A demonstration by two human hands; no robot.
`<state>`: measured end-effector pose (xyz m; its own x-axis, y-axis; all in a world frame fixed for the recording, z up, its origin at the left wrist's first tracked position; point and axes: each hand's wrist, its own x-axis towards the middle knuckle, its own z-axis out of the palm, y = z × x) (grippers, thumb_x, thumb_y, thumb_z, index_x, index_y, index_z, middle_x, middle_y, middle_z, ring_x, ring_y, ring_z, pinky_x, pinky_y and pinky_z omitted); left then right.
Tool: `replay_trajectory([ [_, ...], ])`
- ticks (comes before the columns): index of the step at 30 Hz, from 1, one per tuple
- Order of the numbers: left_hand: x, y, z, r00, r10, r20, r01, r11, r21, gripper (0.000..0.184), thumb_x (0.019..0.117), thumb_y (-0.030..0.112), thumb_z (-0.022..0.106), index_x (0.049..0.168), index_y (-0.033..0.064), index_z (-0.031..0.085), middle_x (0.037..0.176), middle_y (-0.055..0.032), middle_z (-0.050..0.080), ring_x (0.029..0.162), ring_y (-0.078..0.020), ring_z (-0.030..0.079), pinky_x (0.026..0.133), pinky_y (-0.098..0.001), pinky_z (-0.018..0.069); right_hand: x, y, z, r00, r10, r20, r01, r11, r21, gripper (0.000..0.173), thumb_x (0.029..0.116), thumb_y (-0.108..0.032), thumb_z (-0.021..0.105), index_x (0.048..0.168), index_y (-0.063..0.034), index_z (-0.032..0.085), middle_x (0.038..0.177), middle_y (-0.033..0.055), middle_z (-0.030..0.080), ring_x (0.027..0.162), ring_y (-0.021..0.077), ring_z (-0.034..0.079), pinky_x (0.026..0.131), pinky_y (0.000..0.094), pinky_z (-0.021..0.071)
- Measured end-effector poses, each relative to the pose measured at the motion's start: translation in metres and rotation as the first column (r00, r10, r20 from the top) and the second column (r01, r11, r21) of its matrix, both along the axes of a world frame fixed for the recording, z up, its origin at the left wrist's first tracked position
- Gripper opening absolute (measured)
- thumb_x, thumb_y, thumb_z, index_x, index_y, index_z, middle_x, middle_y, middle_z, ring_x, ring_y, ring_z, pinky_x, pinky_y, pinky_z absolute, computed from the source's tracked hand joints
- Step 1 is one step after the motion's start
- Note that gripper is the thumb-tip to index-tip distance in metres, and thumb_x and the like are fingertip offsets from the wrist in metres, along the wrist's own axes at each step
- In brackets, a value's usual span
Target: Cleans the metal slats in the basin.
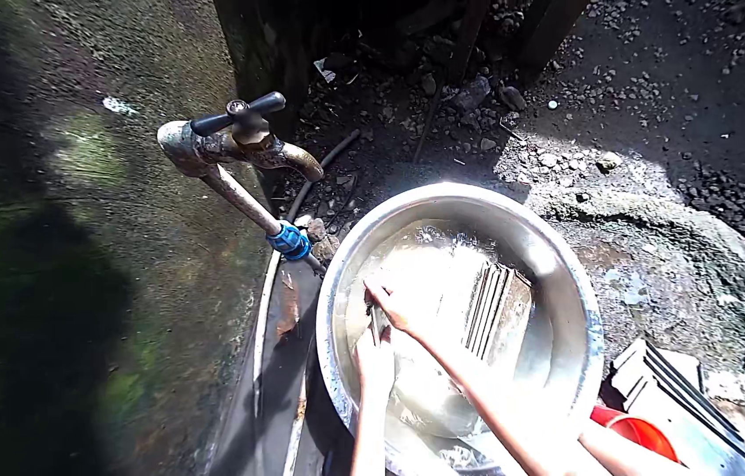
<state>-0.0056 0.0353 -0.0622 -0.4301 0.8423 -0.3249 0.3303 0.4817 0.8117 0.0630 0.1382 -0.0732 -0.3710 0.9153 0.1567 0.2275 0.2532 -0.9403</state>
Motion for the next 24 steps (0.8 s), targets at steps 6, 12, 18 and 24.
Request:
replay_trajectory([
  [6,0.003,0.000,0.011,0.993,0.036,0.116,-0.033,0.999,-0.025,0.015,0.0962,0.004,0.065,0.103,-0.0100,0.066,0.090,-0.0130,0.068,0.086,-0.0100,0.064,0.084,-0.0279,0.0511,0.006,-0.002,0.004,0.990,-0.131,0.047,0.129,0.990,0.055,0.046,0.1078,-0.020,0.041,0.074,0.0007,0.063,0.064,0.0014,0.054,0.064,0.0057,0.053,0.066,0.0239,0.0445],
  [12,0.011,-0.001,0.030,0.989,0.074,0.124,-0.084,0.993,0.078,0.018,0.0926,-0.001,0.066,0.107,-0.0124,0.066,0.095,-0.0133,0.071,0.090,-0.0032,0.066,0.087,-0.0209,0.0524,0.003,-0.005,0.016,0.994,-0.104,-0.033,0.108,0.898,0.426,0.047,0.1057,-0.023,0.043,0.069,-0.0018,0.064,0.063,0.0080,0.059,0.066,0.0154,0.061,0.073,0.0326,0.0487],
  [18,0.017,0.000,0.048,0.962,-0.259,0.081,0.244,0.957,0.157,0.037,0.0975,0.010,0.064,0.128,-0.0116,0.063,0.120,-0.0245,0.069,0.111,-0.0266,0.067,0.099,-0.0383,0.0508,0.030,0.026,0.018,0.800,-0.378,-0.466,0.218,0.907,-0.361,0.047,0.1034,-0.013,0.034,0.062,-0.0171,0.054,0.053,-0.0115,0.055,0.049,-0.0028,0.052,0.053,0.0159,0.0463],
  [24,-0.015,-0.014,-0.001,0.957,-0.251,0.145,0.247,0.968,0.045,0.047,0.1029,0.018,0.053,0.139,-0.0126,0.052,0.144,-0.0319,0.051,0.138,-0.0387,0.048,0.118,-0.0478,0.0334,0.104,0.062,-0.014,0.469,-0.114,-0.876,-0.154,0.966,-0.209,0.062,0.1069,-0.048,0.027,0.062,-0.0246,0.063,0.056,-0.0097,0.061,0.057,0.0047,0.061,0.068,0.0266,0.0521],
])
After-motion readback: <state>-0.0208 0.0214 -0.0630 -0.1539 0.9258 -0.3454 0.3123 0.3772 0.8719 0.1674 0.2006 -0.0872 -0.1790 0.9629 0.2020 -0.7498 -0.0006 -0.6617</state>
